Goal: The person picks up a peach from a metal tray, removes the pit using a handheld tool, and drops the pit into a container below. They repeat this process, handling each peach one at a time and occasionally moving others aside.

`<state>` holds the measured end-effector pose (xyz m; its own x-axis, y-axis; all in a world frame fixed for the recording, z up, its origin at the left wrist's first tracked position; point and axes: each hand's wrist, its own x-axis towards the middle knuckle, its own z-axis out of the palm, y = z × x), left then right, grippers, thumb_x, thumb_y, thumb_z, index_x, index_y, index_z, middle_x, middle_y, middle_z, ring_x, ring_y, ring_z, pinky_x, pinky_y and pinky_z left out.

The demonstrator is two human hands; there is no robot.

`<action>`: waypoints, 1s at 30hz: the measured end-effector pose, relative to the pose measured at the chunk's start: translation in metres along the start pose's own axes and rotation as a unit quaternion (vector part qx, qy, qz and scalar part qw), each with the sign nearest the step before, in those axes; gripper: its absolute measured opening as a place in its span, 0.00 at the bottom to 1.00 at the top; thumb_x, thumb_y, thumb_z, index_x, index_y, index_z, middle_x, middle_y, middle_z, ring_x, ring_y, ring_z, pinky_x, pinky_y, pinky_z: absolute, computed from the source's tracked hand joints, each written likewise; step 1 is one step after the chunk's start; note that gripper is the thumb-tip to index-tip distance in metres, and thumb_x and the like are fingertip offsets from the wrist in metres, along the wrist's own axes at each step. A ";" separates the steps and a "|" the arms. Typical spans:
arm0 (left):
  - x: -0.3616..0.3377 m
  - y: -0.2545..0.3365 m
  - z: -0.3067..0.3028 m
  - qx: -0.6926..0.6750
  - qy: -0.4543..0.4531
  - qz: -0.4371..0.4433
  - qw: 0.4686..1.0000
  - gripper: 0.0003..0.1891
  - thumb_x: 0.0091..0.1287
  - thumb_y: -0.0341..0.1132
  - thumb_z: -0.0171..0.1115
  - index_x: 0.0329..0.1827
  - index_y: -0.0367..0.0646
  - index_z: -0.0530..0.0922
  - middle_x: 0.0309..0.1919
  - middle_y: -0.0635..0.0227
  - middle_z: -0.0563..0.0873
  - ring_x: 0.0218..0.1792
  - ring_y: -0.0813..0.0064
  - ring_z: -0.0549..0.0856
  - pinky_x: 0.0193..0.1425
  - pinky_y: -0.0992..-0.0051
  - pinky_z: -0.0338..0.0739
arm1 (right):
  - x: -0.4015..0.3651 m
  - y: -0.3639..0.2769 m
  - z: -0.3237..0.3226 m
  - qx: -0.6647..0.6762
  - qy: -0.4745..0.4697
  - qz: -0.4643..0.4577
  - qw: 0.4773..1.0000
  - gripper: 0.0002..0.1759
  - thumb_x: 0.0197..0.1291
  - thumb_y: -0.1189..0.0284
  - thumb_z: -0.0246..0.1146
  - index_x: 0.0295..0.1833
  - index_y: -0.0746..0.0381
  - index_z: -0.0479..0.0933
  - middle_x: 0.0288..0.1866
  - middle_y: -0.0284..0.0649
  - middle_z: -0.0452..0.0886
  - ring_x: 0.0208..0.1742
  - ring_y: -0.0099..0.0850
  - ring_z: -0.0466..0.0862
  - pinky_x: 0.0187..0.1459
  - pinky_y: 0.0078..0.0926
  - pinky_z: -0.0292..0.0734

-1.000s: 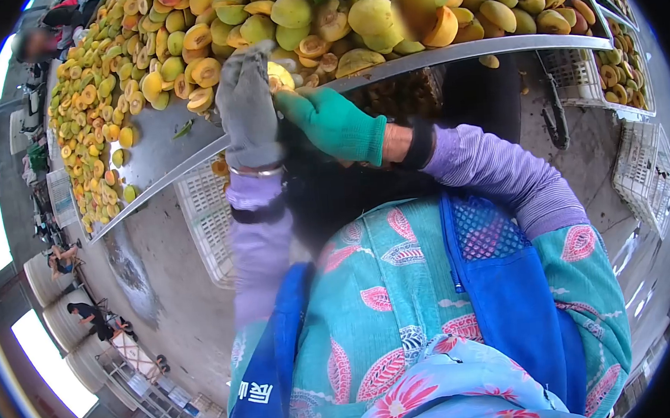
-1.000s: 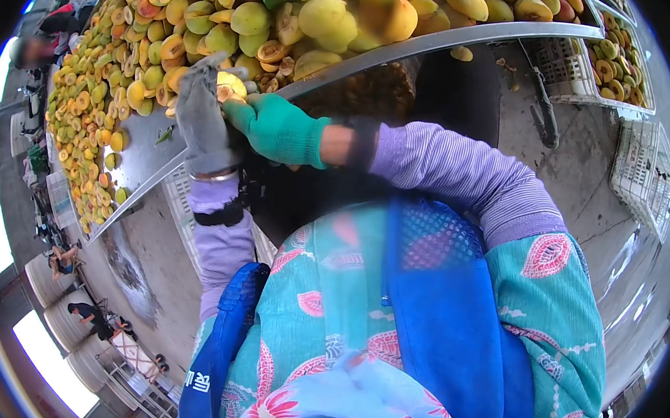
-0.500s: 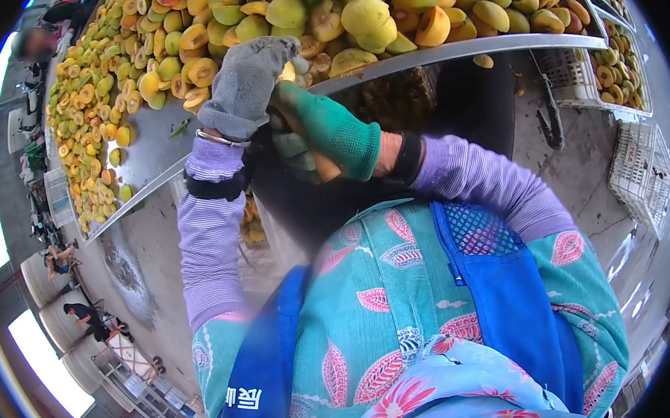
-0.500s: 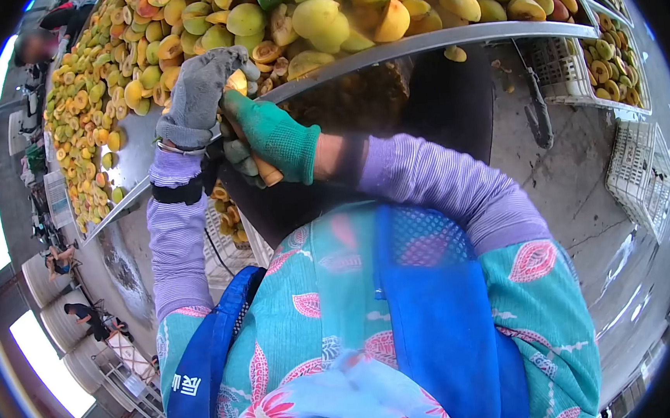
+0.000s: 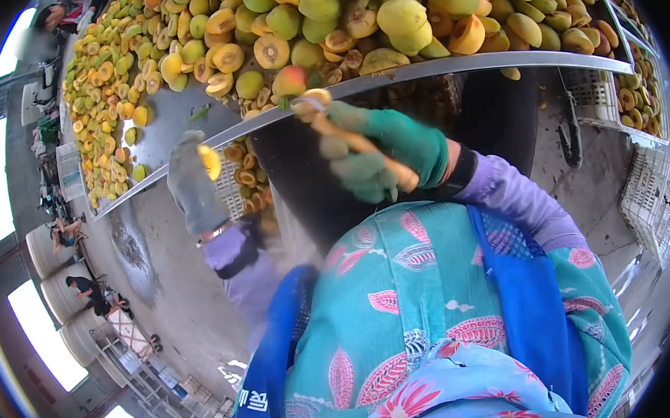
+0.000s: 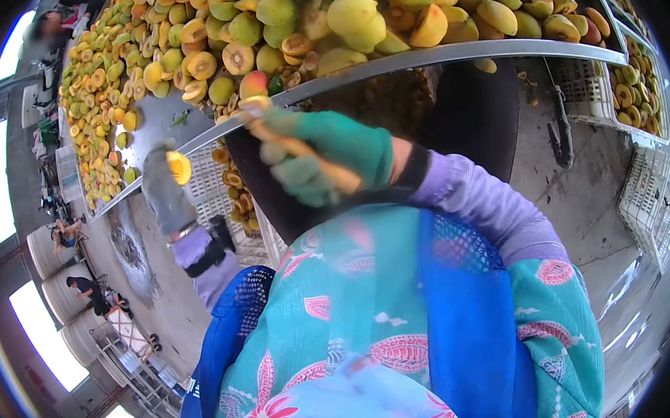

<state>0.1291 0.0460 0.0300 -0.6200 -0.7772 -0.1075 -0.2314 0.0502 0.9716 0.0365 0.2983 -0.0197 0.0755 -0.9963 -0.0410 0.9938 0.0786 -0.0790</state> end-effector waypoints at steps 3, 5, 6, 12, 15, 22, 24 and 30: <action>0.023 0.014 0.012 0.488 -0.048 0.133 0.861 0.18 0.61 0.42 0.61 0.48 0.39 0.80 0.41 0.57 0.85 0.42 0.65 0.85 0.50 0.69 0.77 | -0.001 0.002 -0.020 -0.045 0.279 -0.009 0.959 0.21 0.68 0.46 0.50 0.37 0.53 0.67 0.21 0.28 0.68 0.17 0.20 0.68 0.18 0.19 0.62; 0.061 -0.005 0.050 0.561 -0.137 0.247 0.778 0.20 0.57 0.39 0.60 0.51 0.40 0.80 0.42 0.55 0.85 0.45 0.62 0.84 0.54 0.66 0.75 | -0.003 0.002 0.000 -0.159 0.287 -0.051 0.943 0.21 0.67 0.46 0.50 0.37 0.53 0.67 0.21 0.29 0.68 0.17 0.21 0.68 0.18 0.20 0.62; 0.076 -0.018 0.065 0.598 -0.182 0.257 0.737 0.21 0.55 0.37 0.60 0.52 0.41 0.80 0.43 0.54 0.84 0.47 0.61 0.84 0.56 0.65 0.74 | -0.004 0.003 0.008 -0.212 0.291 -0.073 0.930 0.21 0.67 0.46 0.50 0.37 0.52 0.67 0.21 0.29 0.68 0.17 0.22 0.68 0.18 0.21 0.62; 0.091 -0.010 0.036 0.094 -0.272 0.003 0.958 0.23 0.65 0.44 0.59 0.58 0.39 0.76 0.45 0.56 0.85 0.38 0.66 0.86 0.33 0.75 0.78 | 0.013 -0.005 0.017 -0.363 0.350 -0.221 0.834 0.24 0.67 0.47 0.53 0.34 0.58 0.72 0.20 0.36 0.72 0.20 0.29 0.74 0.21 0.31 0.69; 0.036 0.008 0.033 -0.175 -0.358 -0.029 0.917 0.19 0.71 0.40 0.54 0.60 0.38 0.73 0.49 0.56 0.84 0.34 0.73 0.84 0.35 0.81 0.79 | 0.041 -0.004 0.011 -0.639 0.308 -0.327 0.624 0.23 0.69 0.53 0.52 0.41 0.65 0.74 0.27 0.54 0.79 0.29 0.50 0.81 0.33 0.45 0.75; -0.009 0.006 0.082 -0.276 -0.335 -0.015 0.901 0.27 0.71 0.53 0.51 0.58 0.36 0.74 0.50 0.57 0.83 0.46 0.65 0.83 0.52 0.71 0.79 | 0.051 -0.017 0.016 -0.683 0.337 -0.304 0.572 0.20 0.69 0.55 0.52 0.48 0.61 0.76 0.33 0.52 0.81 0.38 0.51 0.82 0.39 0.43 0.75; -0.011 -0.002 0.090 -0.246 -0.300 0.063 0.920 0.24 0.75 0.49 0.45 0.56 0.35 0.75 0.48 0.59 0.82 0.47 0.67 0.82 0.51 0.71 0.79 | 0.052 -0.013 0.014 -0.670 0.342 -0.330 0.571 0.23 0.69 0.53 0.52 0.46 0.63 0.76 0.34 0.57 0.80 0.39 0.56 0.81 0.40 0.48 0.75; -0.015 -0.015 0.090 -0.172 -0.188 0.134 0.958 0.17 0.75 0.41 0.48 0.54 0.36 0.76 0.46 0.59 0.82 0.46 0.68 0.82 0.51 0.71 0.78 | 0.054 -0.005 0.018 -0.676 0.334 -0.294 0.587 0.22 0.69 0.55 0.51 0.47 0.64 0.75 0.34 0.56 0.81 0.39 0.56 0.81 0.39 0.47 0.75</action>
<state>0.0738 0.1133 -0.0020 -0.8637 -0.4811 0.1498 0.1944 -0.0439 0.9799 0.0371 0.2430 -0.0038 -0.7463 -0.6642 0.0439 -0.1759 0.1333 -0.9753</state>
